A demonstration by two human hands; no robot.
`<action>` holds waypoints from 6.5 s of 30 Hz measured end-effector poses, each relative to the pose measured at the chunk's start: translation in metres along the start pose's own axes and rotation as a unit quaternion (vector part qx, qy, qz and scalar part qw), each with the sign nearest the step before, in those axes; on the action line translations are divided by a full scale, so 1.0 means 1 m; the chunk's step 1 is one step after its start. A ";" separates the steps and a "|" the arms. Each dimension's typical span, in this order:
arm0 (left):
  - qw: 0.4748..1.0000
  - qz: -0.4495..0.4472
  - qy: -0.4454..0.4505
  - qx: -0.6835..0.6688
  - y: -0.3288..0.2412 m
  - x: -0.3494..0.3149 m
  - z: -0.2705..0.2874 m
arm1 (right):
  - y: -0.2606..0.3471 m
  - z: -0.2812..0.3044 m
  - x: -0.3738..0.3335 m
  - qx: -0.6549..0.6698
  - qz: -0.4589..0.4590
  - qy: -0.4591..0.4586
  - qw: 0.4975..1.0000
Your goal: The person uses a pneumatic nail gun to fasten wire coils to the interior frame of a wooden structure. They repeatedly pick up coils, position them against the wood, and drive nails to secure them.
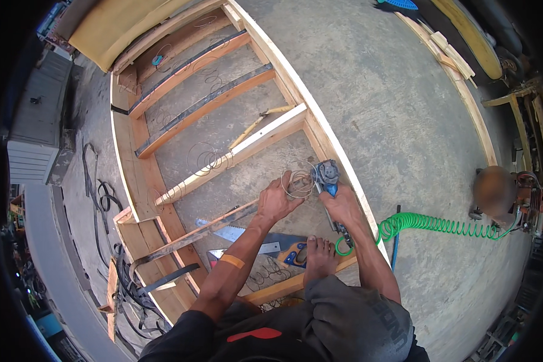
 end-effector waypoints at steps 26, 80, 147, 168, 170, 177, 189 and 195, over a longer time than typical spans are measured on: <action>1.000 -0.007 0.007 -0.021 0.002 0.003 -0.001 | -0.030 -0.003 -0.003 0.045 0.009 -0.002 0.999; 0.864 0.187 0.016 -0.467 0.077 0.041 -0.006 | -0.003 -0.022 -0.023 -0.045 0.060 0.003 0.997; 0.877 0.355 0.118 -0.301 0.089 0.104 -0.006 | 0.013 -0.048 -0.018 -0.074 0.091 0.033 0.993; 0.893 0.388 0.106 -0.199 0.056 0.087 0.032 | 0.016 -0.063 -0.017 -0.092 0.125 0.079 0.985; 0.890 0.380 0.124 -0.220 0.061 0.082 0.029 | 0.007 -0.070 -0.016 -0.116 0.131 0.074 0.982; 0.905 0.369 0.101 -0.187 0.053 0.073 0.041 | 0.011 -0.059 -0.023 -0.085 0.147 0.070 0.983; 0.961 0.165 0.099 -0.201 0.012 0.059 0.085 | 0.010 -0.022 -0.041 -0.015 0.057 0.084 0.995; 0.995 0.028 0.088 -0.031 0.056 -0.018 0.159 | 0.028 0.056 -0.080 -0.088 0.098 -0.003 0.991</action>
Point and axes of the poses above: each hand's wrist, its own x-axis towards the middle knuckle, its own z-axis out of the back of the hand, y = z × x, the point moved 5 cm from there along x, towards the middle knuckle, and after that the axes turned 6 degrees about z, right-handed, at the moved point
